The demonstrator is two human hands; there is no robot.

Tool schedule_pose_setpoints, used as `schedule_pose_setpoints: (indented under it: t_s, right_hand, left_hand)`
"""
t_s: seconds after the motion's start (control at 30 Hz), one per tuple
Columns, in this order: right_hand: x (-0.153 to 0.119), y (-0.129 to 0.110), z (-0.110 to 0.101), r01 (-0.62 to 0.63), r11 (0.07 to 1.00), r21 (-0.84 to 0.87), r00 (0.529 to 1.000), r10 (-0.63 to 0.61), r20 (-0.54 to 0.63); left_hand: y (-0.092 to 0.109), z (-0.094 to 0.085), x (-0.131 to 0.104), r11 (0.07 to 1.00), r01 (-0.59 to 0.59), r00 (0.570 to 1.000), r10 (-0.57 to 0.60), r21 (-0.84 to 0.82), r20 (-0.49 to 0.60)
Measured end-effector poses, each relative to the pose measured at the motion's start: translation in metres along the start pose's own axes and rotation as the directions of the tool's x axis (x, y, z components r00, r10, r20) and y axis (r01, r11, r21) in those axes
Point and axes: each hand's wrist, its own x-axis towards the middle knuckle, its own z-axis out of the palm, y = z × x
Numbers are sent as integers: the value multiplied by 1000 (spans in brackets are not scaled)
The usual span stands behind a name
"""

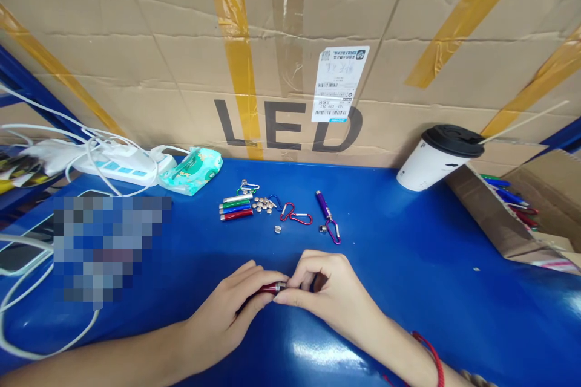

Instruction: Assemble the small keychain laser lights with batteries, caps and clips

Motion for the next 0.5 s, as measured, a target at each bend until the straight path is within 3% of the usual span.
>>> schedule_pose_setpoints:
  t_s: [0.2,0.3,0.4,0.5]
  right_hand:
    - [-1,0,-1,63,997,-48,997,-65,-44]
    - [-2,3,-2,153,986,-68,983,-159,-91]
    - [-3,5,-5,340,929,-148,923,-360,-134]
    - [-5,6,-9,509,810,-290,832,-549,-75]
  left_hand:
    - [2,-2,1,999,45,999,-45,7,-3]
    - [2,-4,3,999,51,998,-51,-16,-26]
    - [1,-4,4,997,54,998,-57,-55,-41]
    - [-1,-3,4,997,46,998,-48,-59,-29]
